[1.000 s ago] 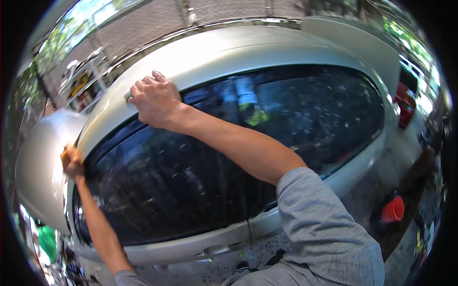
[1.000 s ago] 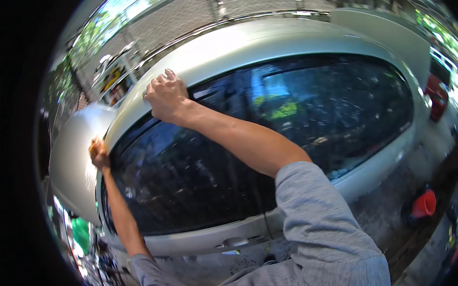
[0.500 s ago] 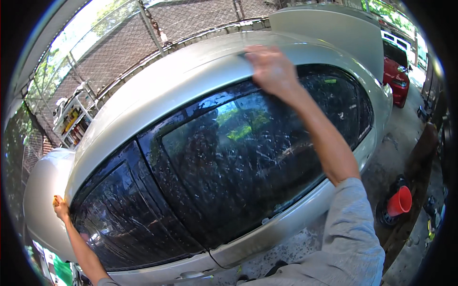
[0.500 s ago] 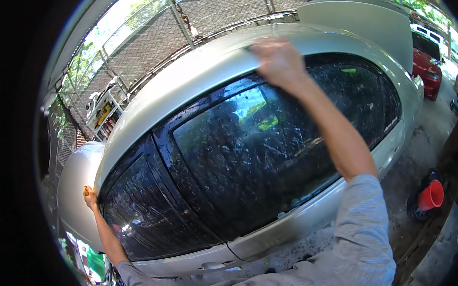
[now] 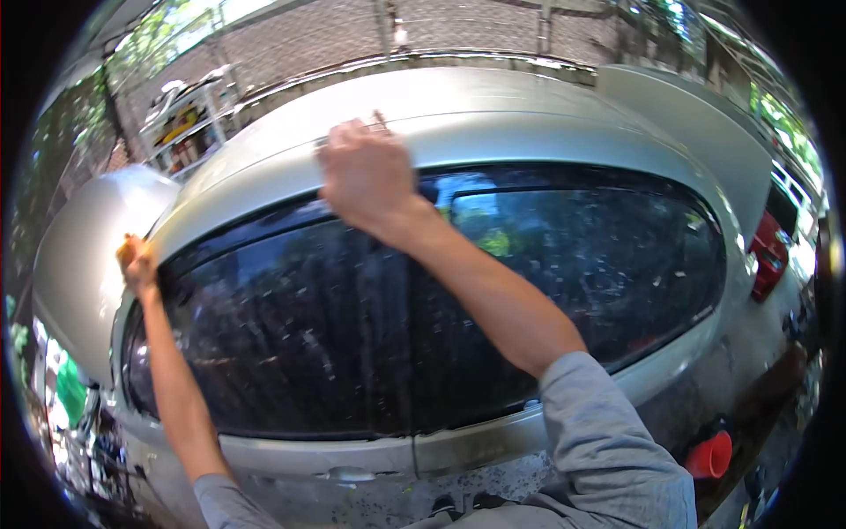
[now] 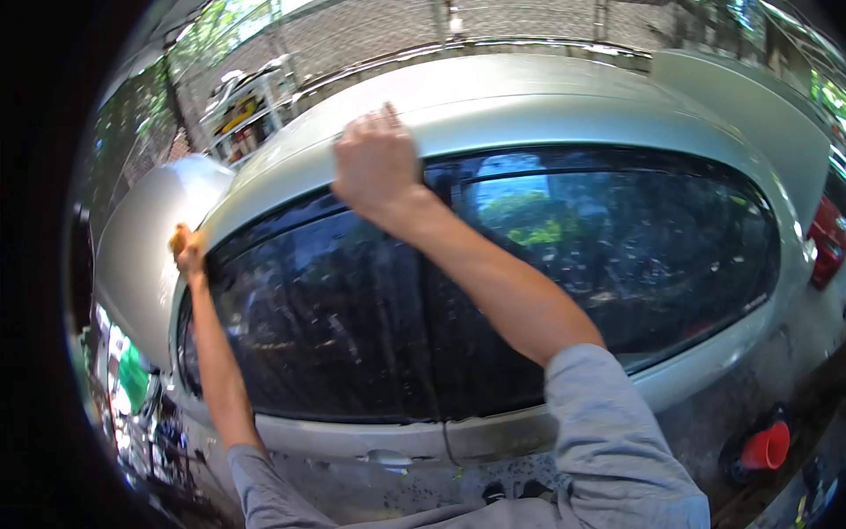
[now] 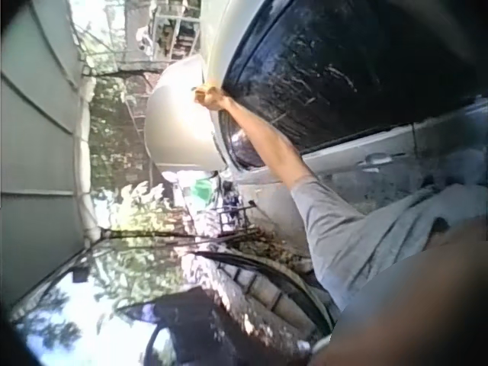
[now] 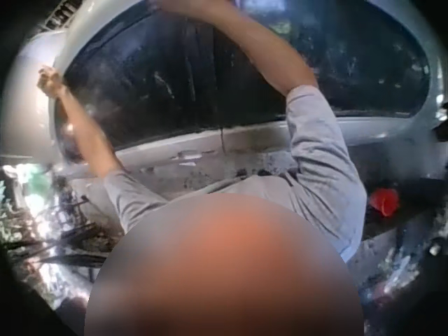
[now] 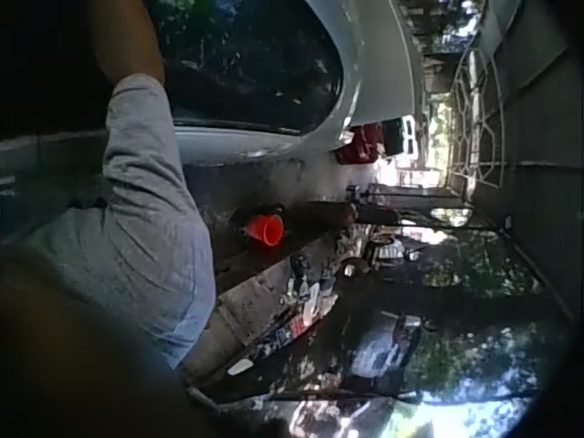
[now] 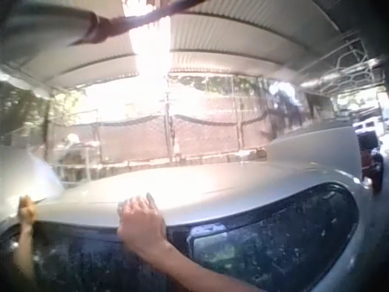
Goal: Sanding the rear quarter panel and body of a car using a sanding block and water.
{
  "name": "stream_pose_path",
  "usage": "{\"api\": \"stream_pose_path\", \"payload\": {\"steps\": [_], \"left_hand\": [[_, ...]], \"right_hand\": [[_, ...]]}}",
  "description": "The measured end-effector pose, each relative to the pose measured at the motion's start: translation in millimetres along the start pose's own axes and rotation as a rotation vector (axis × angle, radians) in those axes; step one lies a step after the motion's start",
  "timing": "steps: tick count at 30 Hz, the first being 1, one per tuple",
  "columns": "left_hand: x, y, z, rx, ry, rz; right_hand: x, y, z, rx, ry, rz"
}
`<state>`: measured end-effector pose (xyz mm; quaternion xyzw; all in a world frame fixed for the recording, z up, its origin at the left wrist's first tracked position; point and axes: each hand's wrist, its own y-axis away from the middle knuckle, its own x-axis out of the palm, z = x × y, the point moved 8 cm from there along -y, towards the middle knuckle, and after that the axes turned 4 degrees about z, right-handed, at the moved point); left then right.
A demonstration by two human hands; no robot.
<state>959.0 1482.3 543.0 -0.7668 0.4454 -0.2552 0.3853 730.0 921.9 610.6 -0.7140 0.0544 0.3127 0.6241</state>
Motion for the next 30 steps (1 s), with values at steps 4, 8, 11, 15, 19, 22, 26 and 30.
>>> {"api": "stream_pose_path", "payload": {"steps": [4,8,11,15,19,22,26,30], "left_hand": [[85.0,56.3,-87.5,-0.083,-0.638,-0.17],[32.6,50.8,-89.6,0.01,-0.723,-0.148],[9.0,37.4,-70.0,0.018,-0.716,-0.189],[1.3,9.7,-52.8,-0.156,-0.688,-0.175],[118.3,58.3,-125.4,-0.11,-0.534,-0.004],[263.7,121.0,-252.7,0.167,-0.312,0.266],[266.0,119.8,-299.2,0.254,-0.402,0.222],[277.0,130.5,-307.7,0.233,-0.332,0.114]], "right_hand": [[105.8,-26.9,104.4,-0.153,-0.004,0.223],[77.8,8.0,92.7,-0.258,0.021,0.096],[-13.2,58.5,-3.6,-0.208,0.127,-0.01],[-93.1,117.3,-83.2,-0.189,0.144,-0.137],[-99.2,109.3,-93.8,0.036,0.102,-0.142],[-68.6,96.5,-75.7,-0.214,0.132,-0.211],[-166.3,158.8,-183.2,-0.055,0.115,-0.242],[-254.1,236.1,-304.1,0.163,0.408,-0.201]]}}
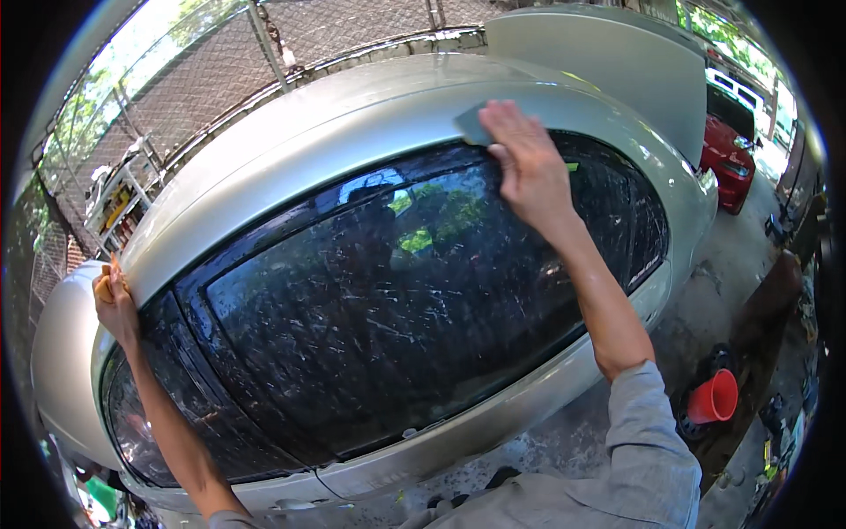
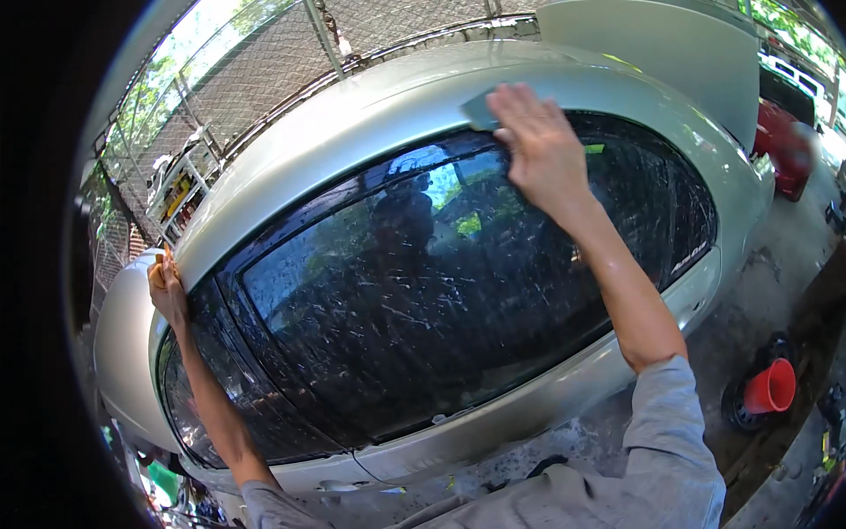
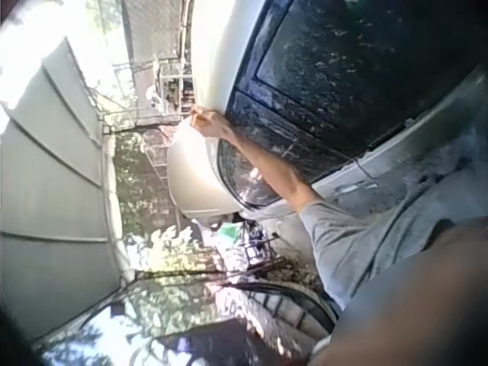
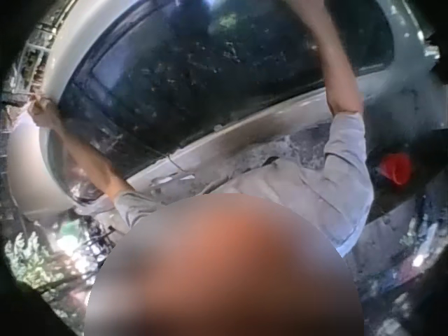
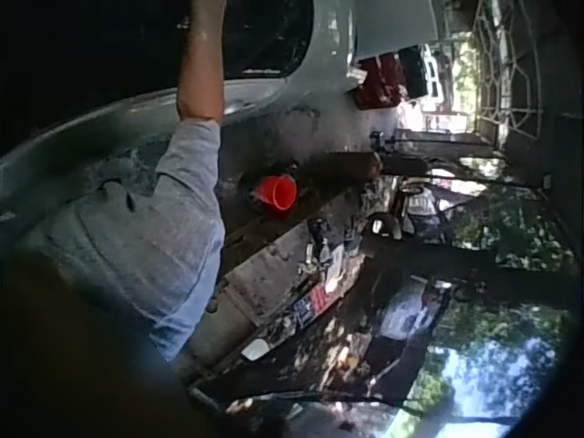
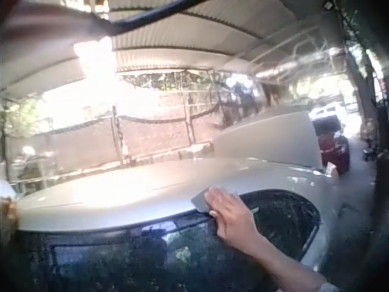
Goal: Sanding the rear quarter panel and body of a car using a sanding block and water.
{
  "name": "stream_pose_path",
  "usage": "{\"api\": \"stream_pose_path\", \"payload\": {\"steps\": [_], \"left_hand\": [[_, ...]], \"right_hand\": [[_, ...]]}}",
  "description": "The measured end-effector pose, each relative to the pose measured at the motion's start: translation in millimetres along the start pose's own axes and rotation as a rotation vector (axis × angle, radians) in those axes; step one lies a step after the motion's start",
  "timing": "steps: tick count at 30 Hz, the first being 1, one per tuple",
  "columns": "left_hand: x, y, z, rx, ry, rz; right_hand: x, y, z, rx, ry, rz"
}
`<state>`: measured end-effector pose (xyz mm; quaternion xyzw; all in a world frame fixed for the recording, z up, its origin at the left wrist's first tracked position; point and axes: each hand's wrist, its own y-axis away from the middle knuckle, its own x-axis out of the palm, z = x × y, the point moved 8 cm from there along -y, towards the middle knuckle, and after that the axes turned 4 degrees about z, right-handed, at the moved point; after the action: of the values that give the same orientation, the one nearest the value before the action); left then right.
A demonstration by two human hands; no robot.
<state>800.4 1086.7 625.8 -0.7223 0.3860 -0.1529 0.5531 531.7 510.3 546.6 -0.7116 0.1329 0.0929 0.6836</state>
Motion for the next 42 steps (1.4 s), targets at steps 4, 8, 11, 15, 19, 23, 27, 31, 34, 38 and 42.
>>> {"api": "stream_pose_path", "payload": {"steps": [4,8,11,15,19,23,27,31,34,38,42], "left_hand": [[11.7,0.7,5.4,-0.043,-0.075,-0.022],[6.9,-5.3,16.2,0.002,-0.101,0.021],[8.8,-5.1,12.5,-0.031,-0.199,-0.037],[-4.9,-3.6,9.1,-0.067,-0.097,-0.067],[19.2,7.5,-12.8,-0.1,-0.1,-0.06],[5.4,7.7,-5.2,-0.088,-0.078,-0.046],[6.5,12.9,-28.8,-0.116,-0.165,-0.039],[4.9,6.1,-11.0,-0.075,-0.1,0.025],[10.5,7.8,-13.6,-0.148,-0.156,-0.026],[13.1,2.4,8.4,0.012,-0.116,0.014],[12.4,-1.5,29.8,-0.056,-0.156,-0.038]], "right_hand": [[31.5,-8.7,47.6,0.08,0.045,-0.064],[35.4,-37.3,112.0,-0.116,-0.165,-0.082],[48.8,-60.6,61.3,-0.01,-0.152,-0.064],[42.9,-57.2,138.5,-0.121,-0.089,-0.113],[66.6,-88.5,113.6,-0.111,-0.047,0.056],[59.5,-74.4,217.4,-0.291,-0.296,-0.165],[79.9,-99.4,215.4,-0.231,-0.074,0.358],[85.2,-84.5,249.4,-0.261,-0.242,-0.029],[95.1,-113.7,247.8,-0.296,-0.189,0.392],[66.4,-68.5,208.0,-0.291,-0.305,-0.202],[55.6,-94.8,88.5,-0.024,-0.106,0.264]]}}
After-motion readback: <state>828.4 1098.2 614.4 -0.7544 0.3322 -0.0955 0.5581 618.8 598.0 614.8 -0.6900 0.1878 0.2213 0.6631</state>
